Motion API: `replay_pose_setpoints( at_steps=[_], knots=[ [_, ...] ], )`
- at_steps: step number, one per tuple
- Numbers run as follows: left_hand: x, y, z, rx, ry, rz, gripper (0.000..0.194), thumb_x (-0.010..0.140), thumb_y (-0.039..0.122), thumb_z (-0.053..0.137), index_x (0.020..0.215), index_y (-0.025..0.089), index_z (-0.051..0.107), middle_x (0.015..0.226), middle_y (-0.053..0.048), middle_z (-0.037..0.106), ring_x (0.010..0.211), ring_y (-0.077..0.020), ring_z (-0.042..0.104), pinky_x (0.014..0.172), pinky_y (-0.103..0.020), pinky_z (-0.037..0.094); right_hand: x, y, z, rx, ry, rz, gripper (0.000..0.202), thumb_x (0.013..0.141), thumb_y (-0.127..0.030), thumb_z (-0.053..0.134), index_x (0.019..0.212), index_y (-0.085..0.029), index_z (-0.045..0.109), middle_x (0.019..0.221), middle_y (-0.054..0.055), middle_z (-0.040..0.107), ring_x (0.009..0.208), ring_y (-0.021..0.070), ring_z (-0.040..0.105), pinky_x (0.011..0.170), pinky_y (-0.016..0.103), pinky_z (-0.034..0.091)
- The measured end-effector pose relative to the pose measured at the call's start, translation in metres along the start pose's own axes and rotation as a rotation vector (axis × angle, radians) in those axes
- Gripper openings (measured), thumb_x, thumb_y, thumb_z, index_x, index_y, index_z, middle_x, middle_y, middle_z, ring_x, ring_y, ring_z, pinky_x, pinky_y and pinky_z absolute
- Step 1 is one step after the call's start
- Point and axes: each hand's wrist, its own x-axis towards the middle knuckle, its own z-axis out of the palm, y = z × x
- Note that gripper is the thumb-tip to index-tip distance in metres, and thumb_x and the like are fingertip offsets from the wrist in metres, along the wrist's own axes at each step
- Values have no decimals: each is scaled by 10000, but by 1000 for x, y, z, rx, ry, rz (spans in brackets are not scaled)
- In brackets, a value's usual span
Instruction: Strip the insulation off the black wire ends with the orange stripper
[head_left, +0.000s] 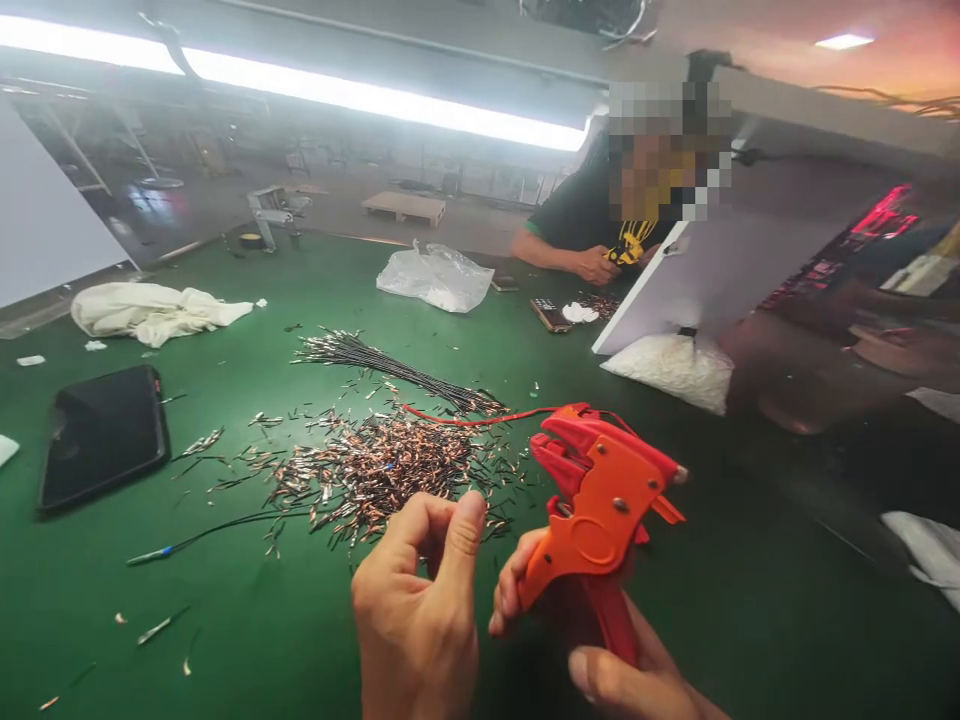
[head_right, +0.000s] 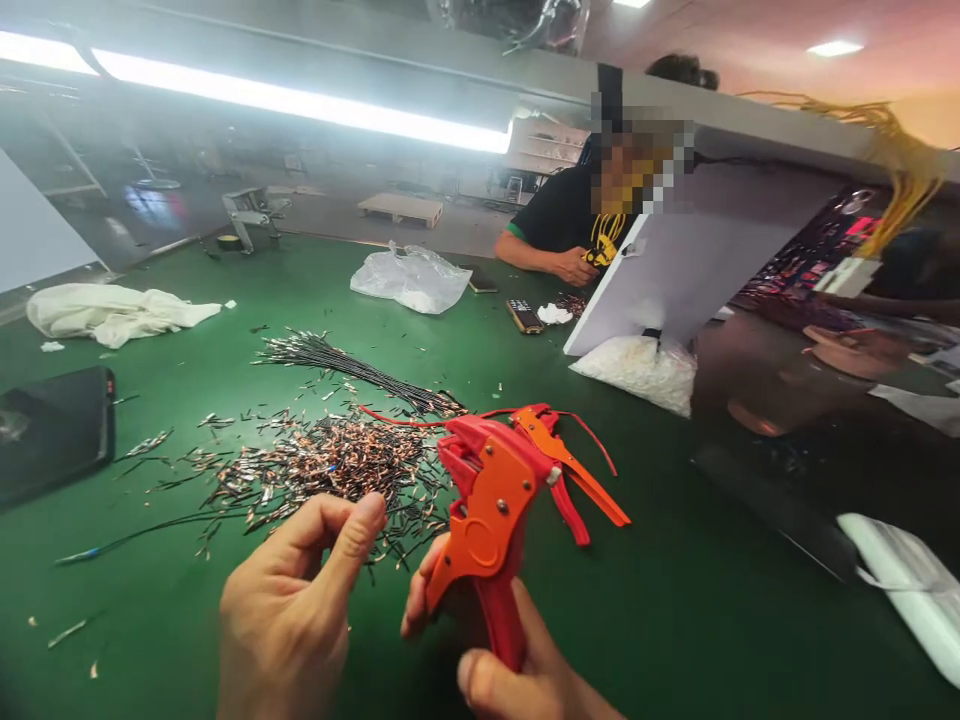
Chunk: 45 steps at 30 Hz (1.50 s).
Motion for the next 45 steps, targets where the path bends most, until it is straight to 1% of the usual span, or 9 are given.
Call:
replay_pose_setpoints(
  at_steps=[8, 12, 17, 23, 28, 33, 38, 42, 45],
  knots=[
    [5, 6, 5, -147, -154, -39, 408, 785, 485, 706, 549, 184, 565, 490, 47, 471, 416, -78, 409, 381, -173, 381, 1, 1, 9, 31, -35, 46, 383, 841, -491, 628, 1135, -246, 602, 1116, 110, 626, 1118, 327, 538, 975, 487, 420],
    [-1, 9, 12, -201, -191, -62, 392, 808, 440, 691, 549, 180, 553, 488, 40, 498, 416, -75, 412, 382, -172, 385, 0, -1, 14, 73, 26, 84, 425, 812, -552, 664, 1110, -250, 643, 1087, 115, 655, 1128, 352, 551, 975, 506, 433],
    [-6, 4, 18, -136, -225, -26, 426, 851, 456, 640, 540, 207, 491, 470, 47, 434, 423, -90, 351, 396, -205, 332, -1, 3, 10, 69, 47, 88, 362, 821, -500, 676, 1076, -243, 669, 1083, 112, 664, 1118, 347, 565, 995, 490, 435],
    [-16, 0, 30, 81, -43, 131, 408, 894, 422, 564, 553, 224, 458, 571, -5, 517, 612, -167, 483, 485, -257, 309, -5, 28, 5, -72, 187, 89, 303, 858, -440, 662, 1069, -223, 665, 913, 76, 683, 880, 278, 620, 886, 434, 495],
    [-14, -6, 30, 35, -135, 68, 398, 890, 461, 568, 584, 221, 484, 607, 0, 526, 587, -155, 476, 503, -261, 326, -1, 19, 14, -194, 298, 71, 410, 871, -597, 599, 874, -200, 704, 758, 72, 654, 717, 233, 564, 751, 381, 500],
    [-14, -1, 30, -135, -179, -63, 418, 867, 444, 608, 565, 205, 447, 561, 42, 454, 524, -109, 396, 490, -228, 306, -2, 9, 23, -283, 444, 96, 463, 844, -658, 590, 743, -207, 615, 583, 4, 524, 520, 156, 430, 533, 309, 407],
    [-12, 0, 31, -311, -202, -156, 447, 819, 467, 674, 556, 192, 440, 528, 77, 336, 491, -77, 275, 459, -191, 299, -5, 18, 19, -112, 452, 129, 436, 842, -601, 643, 702, -201, 540, 565, -47, 364, 523, 123, 328, 473, 258, 341],
    [-5, -7, 26, -437, -163, -198, 413, 779, 474, 737, 585, 185, 514, 501, 85, 345, 442, -62, 279, 404, -174, 289, 2, 9, 16, 338, 267, 149, 348, 835, -510, 668, 951, -183, 638, 689, 12, 601, 595, 169, 568, 662, 331, 505],
    [-2, -13, 23, -431, -206, -211, 430, 792, 475, 732, 576, 185, 499, 483, 81, 385, 435, -66, 326, 410, -171, 312, 9, -2, 15, 498, 164, 74, 276, 863, -411, 619, 1042, -204, 650, 854, 60, 691, 796, 242, 665, 843, 414, 523]
  ],
)
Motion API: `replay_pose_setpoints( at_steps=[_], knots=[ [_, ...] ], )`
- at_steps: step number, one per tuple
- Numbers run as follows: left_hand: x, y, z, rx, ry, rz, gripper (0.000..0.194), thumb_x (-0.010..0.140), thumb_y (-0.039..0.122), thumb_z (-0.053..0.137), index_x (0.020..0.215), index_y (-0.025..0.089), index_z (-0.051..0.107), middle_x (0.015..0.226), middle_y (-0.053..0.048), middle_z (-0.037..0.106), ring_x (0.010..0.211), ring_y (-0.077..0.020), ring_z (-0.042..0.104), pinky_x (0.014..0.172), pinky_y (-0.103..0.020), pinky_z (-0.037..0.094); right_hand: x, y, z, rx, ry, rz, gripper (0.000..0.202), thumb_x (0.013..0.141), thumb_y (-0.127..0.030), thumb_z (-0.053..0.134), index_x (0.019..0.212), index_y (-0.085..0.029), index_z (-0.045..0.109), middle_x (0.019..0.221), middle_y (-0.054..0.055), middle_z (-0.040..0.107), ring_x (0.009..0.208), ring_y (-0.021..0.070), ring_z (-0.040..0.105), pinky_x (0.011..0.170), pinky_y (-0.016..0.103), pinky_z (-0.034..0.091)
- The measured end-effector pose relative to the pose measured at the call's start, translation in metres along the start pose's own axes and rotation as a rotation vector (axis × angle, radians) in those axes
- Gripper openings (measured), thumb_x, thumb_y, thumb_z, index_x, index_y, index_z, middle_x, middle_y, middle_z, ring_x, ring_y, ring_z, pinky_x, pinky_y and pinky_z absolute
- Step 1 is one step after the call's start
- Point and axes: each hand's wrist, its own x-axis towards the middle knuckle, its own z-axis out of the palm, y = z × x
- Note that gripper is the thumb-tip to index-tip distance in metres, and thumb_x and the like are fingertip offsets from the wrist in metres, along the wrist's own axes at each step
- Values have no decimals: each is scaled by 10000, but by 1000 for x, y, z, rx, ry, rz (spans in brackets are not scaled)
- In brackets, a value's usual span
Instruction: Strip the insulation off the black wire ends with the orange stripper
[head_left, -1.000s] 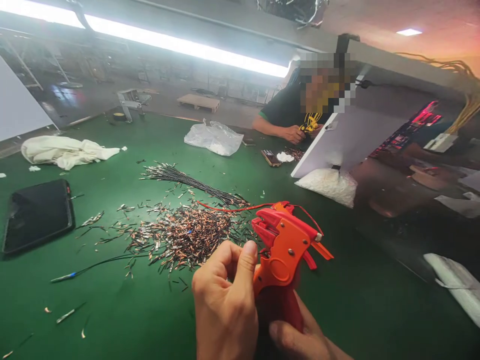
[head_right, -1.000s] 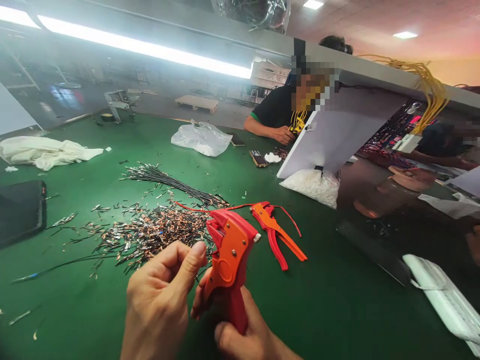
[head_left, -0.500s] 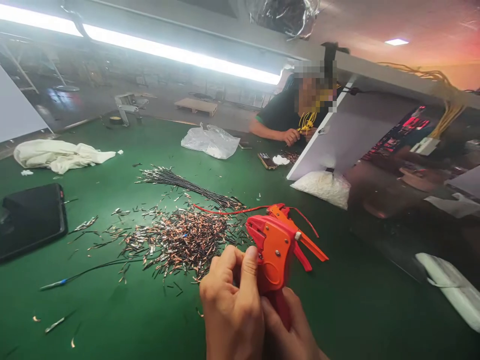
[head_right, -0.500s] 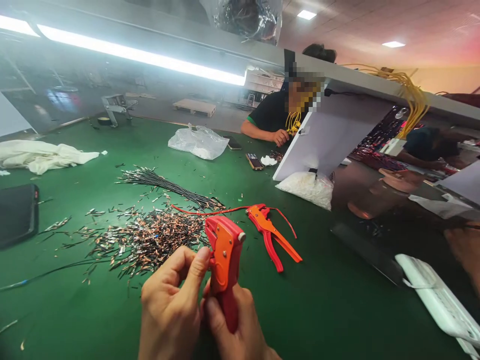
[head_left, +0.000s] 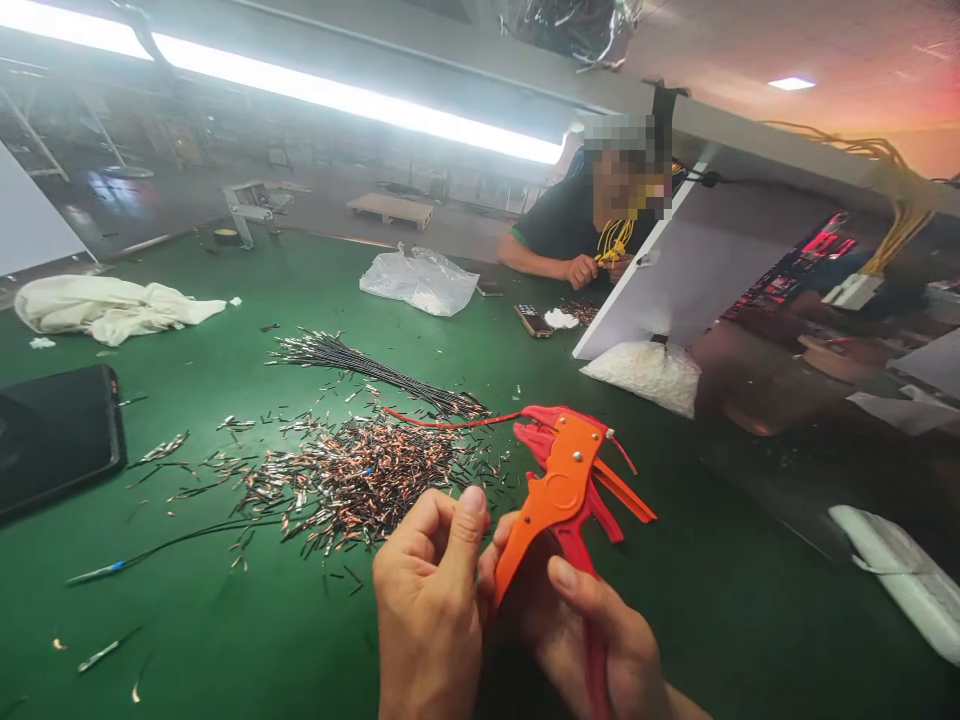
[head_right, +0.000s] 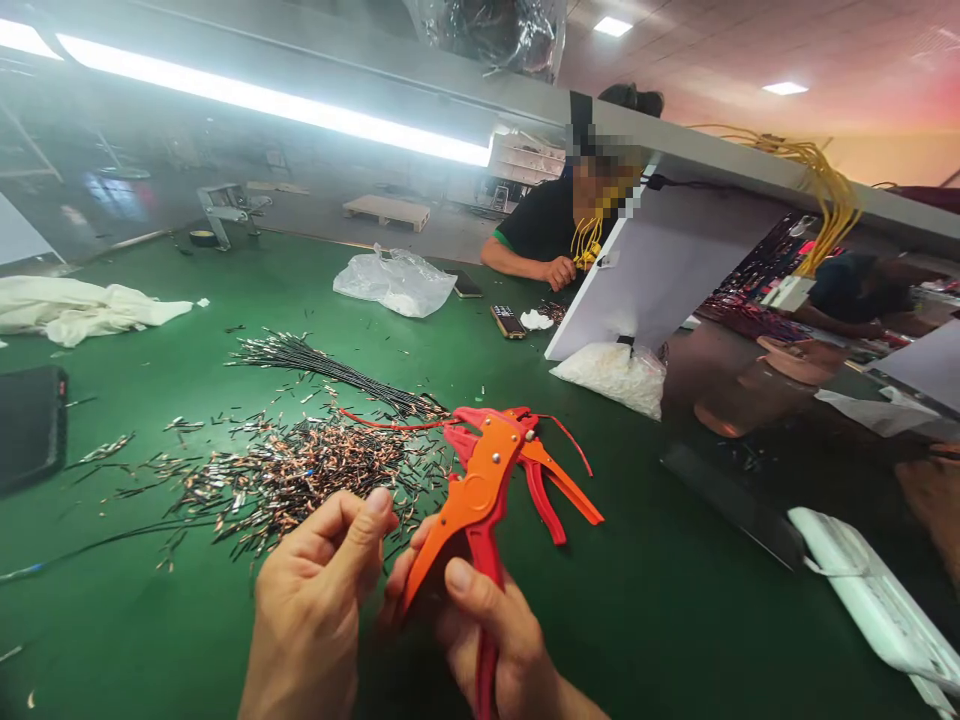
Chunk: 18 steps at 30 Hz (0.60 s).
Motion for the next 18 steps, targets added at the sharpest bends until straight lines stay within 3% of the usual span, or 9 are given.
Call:
replay_pose_setpoints(
  at_steps=[2, 6, 8, 11, 15, 18],
  knots=[
    [0, -3, -2, 75, -78, -8, 430, 812, 462, 716, 571, 178, 501, 511, 56, 467, 485, -81, 404, 470, -179, 368, 1, -3, -1, -81, 32, -79, 234, 860, -345, 642, 1060, -223, 660, 920, 63, 701, 922, 260, 651, 918, 420, 496],
    [-3, -12, -5, 282, -188, 52, 378, 827, 422, 705, 577, 168, 577, 566, 29, 548, 557, -106, 463, 528, -194, 388, -3, -3, -12, -318, 246, -199, 296, 841, -318, 725, 1128, -281, 663, 1057, 32, 679, 1060, 239, 580, 1008, 378, 424],
    [-4, -16, -8, 384, -223, 97, 313, 839, 392, 695, 607, 183, 667, 580, 15, 611, 574, -128, 502, 545, -214, 400, -4, -5, -14, -325, 238, -229, 291, 845, -314, 714, 1130, -281, 667, 1057, 32, 680, 1045, 239, 583, 1000, 377, 428],
    [-6, -19, -12, 504, -167, 279, 114, 829, 326, 711, 802, 284, 814, 700, 4, 754, 623, -167, 575, 639, -268, 450, -2, -13, -12, -189, 106, -216, 284, 831, -287, 666, 1114, -264, 676, 1063, 53, 699, 1056, 268, 610, 990, 418, 451],
    [-9, -18, -12, 607, 11, 513, 196, 827, 301, 715, 970, 404, 800, 636, 52, 750, 527, -154, 510, 653, -304, 431, -4, -25, -7, -106, -18, -123, 373, 781, -329, 648, 1140, -229, 668, 1091, 91, 716, 1136, 334, 609, 1039, 501, 410],
    [-10, -19, -10, 692, 77, 641, 194, 838, 275, 703, 966, 380, 803, 593, 57, 731, 468, -141, 438, 611, -314, 379, -11, -26, -12, -255, -3, -104, 416, 780, -336, 666, 1184, -238, 653, 1128, 88, 711, 1224, 340, 551, 1040, 486, 400]
  ],
)
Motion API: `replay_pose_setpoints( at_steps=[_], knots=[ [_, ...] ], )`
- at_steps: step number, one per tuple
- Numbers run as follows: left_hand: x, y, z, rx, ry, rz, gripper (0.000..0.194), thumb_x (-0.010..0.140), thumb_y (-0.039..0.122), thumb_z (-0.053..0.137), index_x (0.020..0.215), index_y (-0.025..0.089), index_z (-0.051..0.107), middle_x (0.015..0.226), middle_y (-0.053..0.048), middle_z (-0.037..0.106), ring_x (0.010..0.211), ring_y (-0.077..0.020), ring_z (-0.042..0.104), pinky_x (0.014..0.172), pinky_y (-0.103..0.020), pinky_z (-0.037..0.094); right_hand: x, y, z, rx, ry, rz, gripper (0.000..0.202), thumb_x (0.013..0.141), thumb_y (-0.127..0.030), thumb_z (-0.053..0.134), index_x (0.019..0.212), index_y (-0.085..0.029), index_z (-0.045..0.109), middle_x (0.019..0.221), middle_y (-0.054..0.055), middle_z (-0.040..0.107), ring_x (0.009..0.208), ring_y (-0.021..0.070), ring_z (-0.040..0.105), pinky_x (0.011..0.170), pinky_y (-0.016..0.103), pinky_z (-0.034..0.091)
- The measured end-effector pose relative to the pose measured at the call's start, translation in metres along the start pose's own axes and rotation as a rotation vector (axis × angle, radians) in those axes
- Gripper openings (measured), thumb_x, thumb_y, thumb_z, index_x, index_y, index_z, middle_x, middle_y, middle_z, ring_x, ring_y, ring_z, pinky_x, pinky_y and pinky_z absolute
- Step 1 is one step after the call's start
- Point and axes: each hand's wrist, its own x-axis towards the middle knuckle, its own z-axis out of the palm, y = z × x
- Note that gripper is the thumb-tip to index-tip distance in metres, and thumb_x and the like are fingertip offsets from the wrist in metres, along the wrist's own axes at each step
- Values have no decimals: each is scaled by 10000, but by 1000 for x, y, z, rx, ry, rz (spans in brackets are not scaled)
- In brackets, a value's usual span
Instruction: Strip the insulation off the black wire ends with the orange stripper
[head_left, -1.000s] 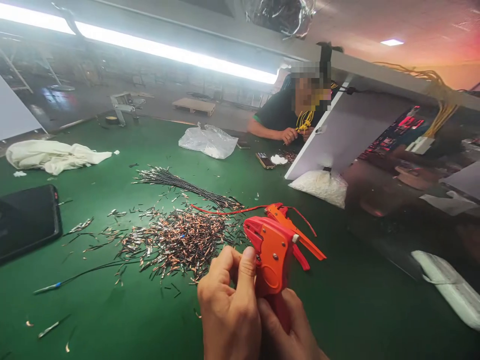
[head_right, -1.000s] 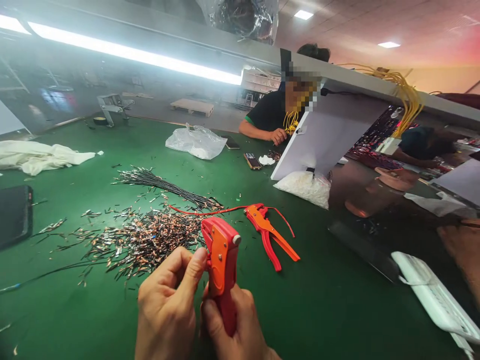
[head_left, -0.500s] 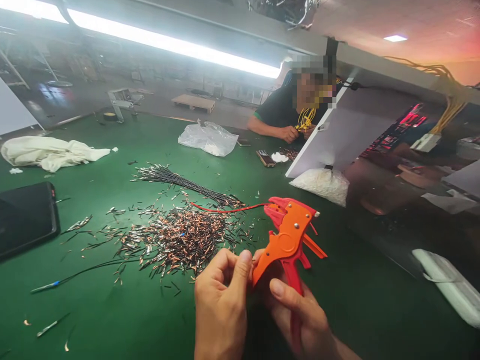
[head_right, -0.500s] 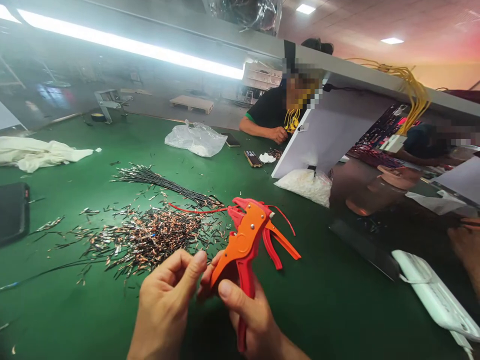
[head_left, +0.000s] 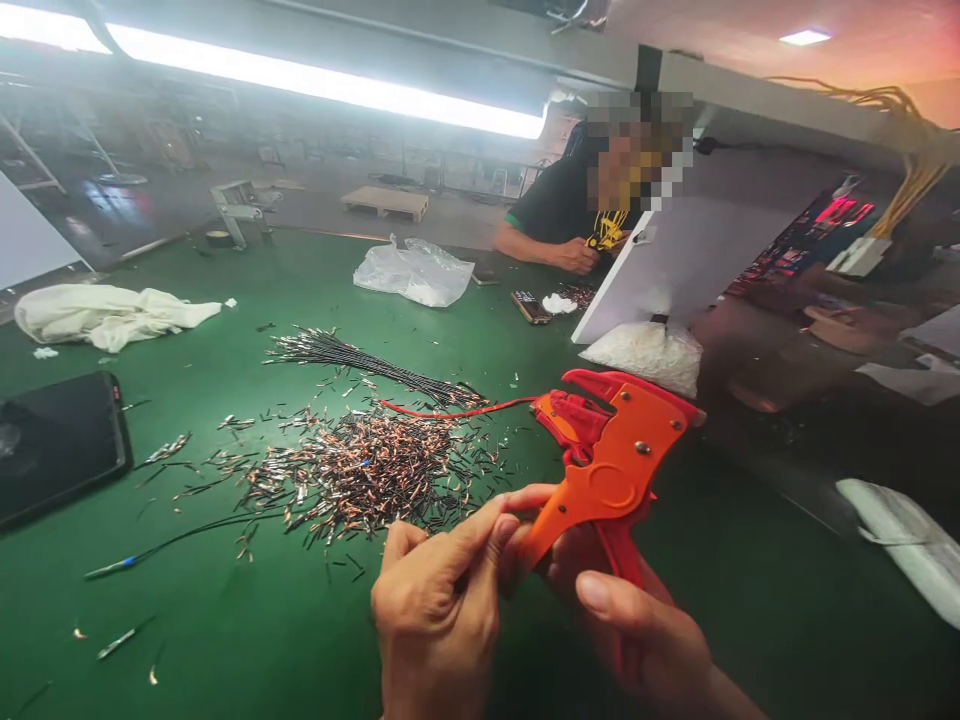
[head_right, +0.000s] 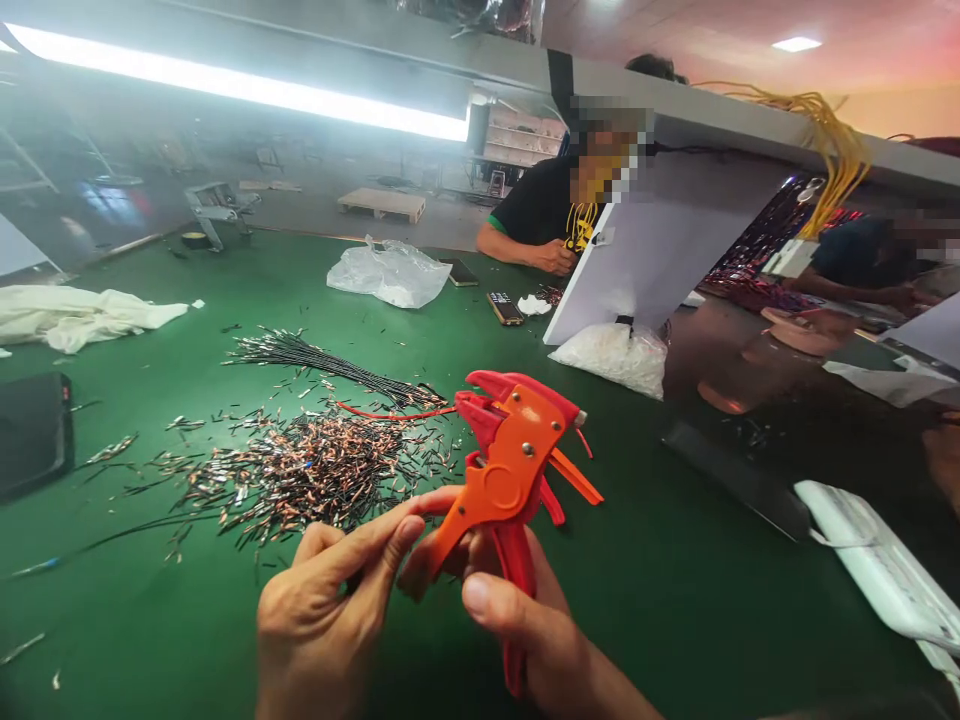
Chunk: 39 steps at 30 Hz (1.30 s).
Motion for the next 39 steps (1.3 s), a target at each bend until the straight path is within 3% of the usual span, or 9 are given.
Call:
replay_pose_setpoints(
  at_steps=[4, 9, 15, 22, 28, 30, 33, 36, 39],
  knots=[
    [1, -4, 0, 123, 35, 204, 159, 877, 258, 683, 983, 269, 801, 630, 36, 754, 440, -124, 432, 620, -332, 312, -8, 8, -8, -113, 4, -3, 417, 832, -342, 643, 1243, -273, 633, 1192, 74, 690, 1263, 333, 513, 1012, 467, 415],
    [9, -12, -6, 251, -50, 404, 171, 890, 192, 665, 1029, 207, 763, 545, 55, 674, 430, -108, 462, 688, -336, 299, -6, 12, -11, -153, 28, -38, 414, 850, -334, 622, 1261, -280, 627, 1201, 67, 673, 1189, 318, 546, 1000, 459, 414],
    [18, -10, -11, 252, -138, 413, 100, 884, 138, 645, 943, 188, 708, 667, 29, 669, 561, -140, 533, 689, -302, 358, -3, 6, -10, -336, 9, -56, 414, 889, -309, 556, 1297, -254, 596, 1115, 78, 681, 1072, 299, 583, 994, 472, 406],
    [21, -14, -12, 254, -199, 481, 139, 919, 78, 562, 842, 172, 629, 696, 9, 600, 645, -148, 535, 629, -273, 412, -3, 10, -13, -327, 0, -67, 431, 869, -284, 579, 1300, -302, 574, 1261, 57, 625, 1094, 279, 553, 995, 447, 402],
    [30, 4, -16, 141, 4, 468, 130, 851, 45, 656, 877, 171, 633, 714, 27, 618, 659, -102, 550, 662, -213, 456, 0, 16, -9, -22, -60, -29, 411, 801, -319, 643, 1205, -248, 617, 1084, 85, 704, 995, 288, 609, 926, 448, 450],
    [30, 12, -13, 104, 12, 414, 118, 853, 63, 640, 846, 180, 639, 697, 28, 620, 638, -106, 556, 654, -225, 458, 1, 18, -7, 37, -94, -5, 391, 791, -326, 664, 1173, -249, 639, 1045, 89, 717, 1000, 300, 626, 892, 437, 475],
    [28, 23, -7, -34, -43, 123, 142, 874, 165, 603, 741, 198, 639, 641, 18, 611, 577, -119, 550, 577, -240, 434, 3, 20, -6, 12, -170, 28, 360, 799, -354, 687, 1142, -247, 667, 1062, 103, 712, 1057, 322, 625, 929, 448, 470],
    [27, 31, -6, -201, -169, -176, 244, 868, 302, 582, 645, 207, 608, 545, 15, 566, 494, -123, 496, 477, -243, 370, 5, 23, -7, -44, -240, 20, 336, 813, -377, 670, 1121, -242, 682, 1073, 114, 703, 1090, 344, 611, 959, 478, 456],
    [29, 34, -9, -303, -333, -332, 287, 841, 354, 556, 594, 208, 565, 474, 25, 512, 428, -112, 456, 425, -232, 333, 4, 27, -8, -63, -200, 6, 301, 800, -298, 656, 1091, -231, 695, 1055, 107, 700, 1073, 336, 613, 956, 476, 458]
  ],
)
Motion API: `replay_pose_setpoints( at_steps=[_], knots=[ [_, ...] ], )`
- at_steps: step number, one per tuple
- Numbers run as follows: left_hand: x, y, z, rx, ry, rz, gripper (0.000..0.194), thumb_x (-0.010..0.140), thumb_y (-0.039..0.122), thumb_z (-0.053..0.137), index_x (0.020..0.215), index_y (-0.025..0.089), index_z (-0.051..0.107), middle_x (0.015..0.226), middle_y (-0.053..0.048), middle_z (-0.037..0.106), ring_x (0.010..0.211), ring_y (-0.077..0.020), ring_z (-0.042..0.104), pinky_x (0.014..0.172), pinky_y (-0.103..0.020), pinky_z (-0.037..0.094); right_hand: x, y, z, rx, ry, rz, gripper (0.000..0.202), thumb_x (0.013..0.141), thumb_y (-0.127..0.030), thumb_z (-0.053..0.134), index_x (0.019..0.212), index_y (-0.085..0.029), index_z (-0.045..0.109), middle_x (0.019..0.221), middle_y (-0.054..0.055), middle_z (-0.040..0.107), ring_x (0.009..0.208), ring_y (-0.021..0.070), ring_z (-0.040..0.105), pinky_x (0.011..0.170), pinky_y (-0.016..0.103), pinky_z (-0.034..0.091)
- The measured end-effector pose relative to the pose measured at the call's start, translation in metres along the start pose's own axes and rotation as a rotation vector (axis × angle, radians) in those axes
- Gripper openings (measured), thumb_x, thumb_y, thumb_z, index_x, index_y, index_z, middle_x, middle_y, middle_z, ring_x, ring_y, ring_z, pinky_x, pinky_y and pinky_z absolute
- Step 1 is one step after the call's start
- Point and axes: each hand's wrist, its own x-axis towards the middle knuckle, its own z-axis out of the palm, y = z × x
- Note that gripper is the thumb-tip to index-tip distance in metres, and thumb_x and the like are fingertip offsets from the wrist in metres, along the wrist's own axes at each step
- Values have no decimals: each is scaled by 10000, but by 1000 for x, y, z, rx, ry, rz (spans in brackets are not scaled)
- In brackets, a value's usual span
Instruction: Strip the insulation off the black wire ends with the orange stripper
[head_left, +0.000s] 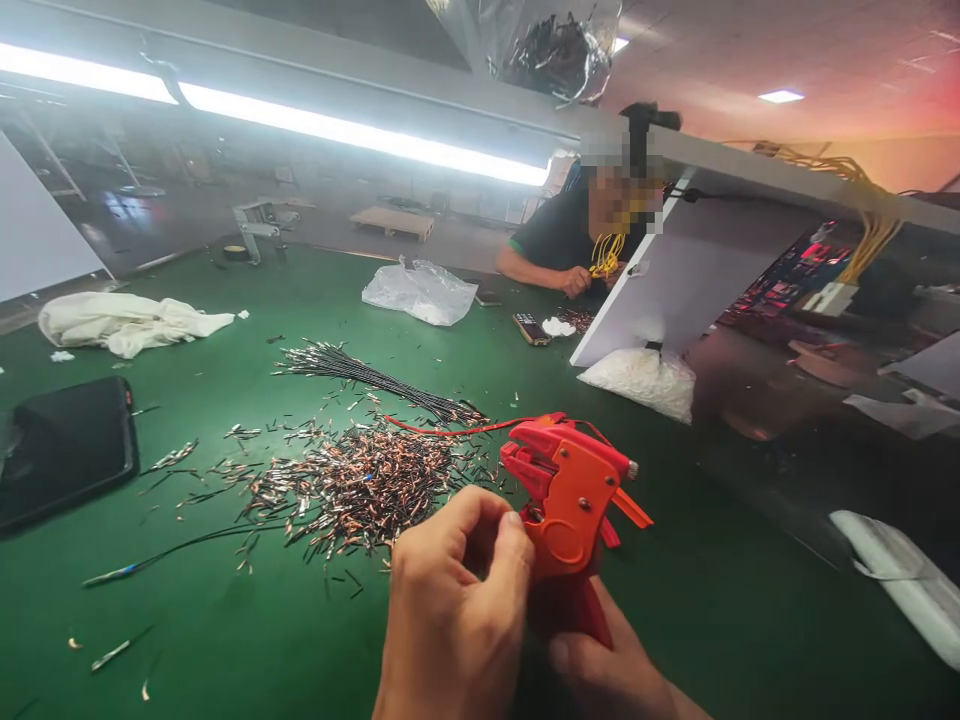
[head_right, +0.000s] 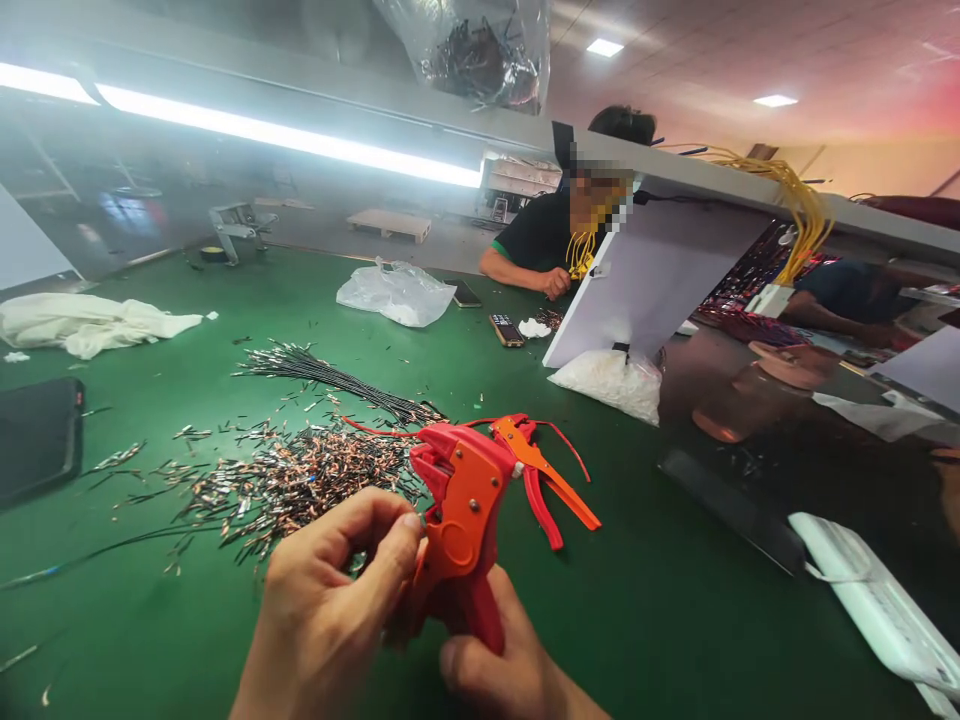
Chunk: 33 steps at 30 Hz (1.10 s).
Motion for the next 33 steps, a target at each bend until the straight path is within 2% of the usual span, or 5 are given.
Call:
replay_pose_setpoints(
  at_steps=[4, 7, 19, 25, 33],
  knots=[
    [4, -2, -4, -71, -126, -120, 266, 809, 344, 551, 582, 206, 534, 466, 28, 519, 398, -101, 451, 414, -222, 330, 1, 0, 1, -59, 55, 59, 262, 805, -198, 634, 1057, -217, 701, 987, 90, 696, 1002, 294, 627, 926, 440, 463],
    [7, -7, -4, -121, -164, -175, 252, 793, 339, 569, 584, 207, 517, 464, 37, 510, 398, -98, 447, 416, -218, 329, 4, -3, 2, -88, -3, 61, 247, 808, -360, 668, 985, -191, 700, 901, 96, 674, 930, 295, 614, 862, 430, 472],
    [18, -5, -3, -151, -137, -200, 240, 697, 340, 639, 545, 184, 538, 510, 33, 531, 485, -93, 435, 458, -196, 354, 3, 3, 4, -337, 223, 44, 362, 909, -525, 572, 772, -195, 515, 625, -35, 434, 554, 120, 364, 557, 280, 360],
    [19, 1, 1, -215, -63, -201, 279, 640, 347, 610, 481, 203, 433, 429, 88, 359, 423, -53, 268, 408, -180, 217, 0, -4, 6, -458, 203, 56, 417, 922, -580, 514, 727, -220, 432, 568, -66, 322, 493, 103, 301, 445, 243, 297],
    [19, -27, -9, -355, -141, -274, 289, 692, 363, 648, 548, 208, 452, 390, 107, 328, 356, -36, 198, 363, -174, 129, -3, -2, 14, -314, 257, 143, 473, 840, -656, 592, 716, -225, 443, 580, -64, 326, 494, 106, 311, 463, 268, 291]
  ],
)
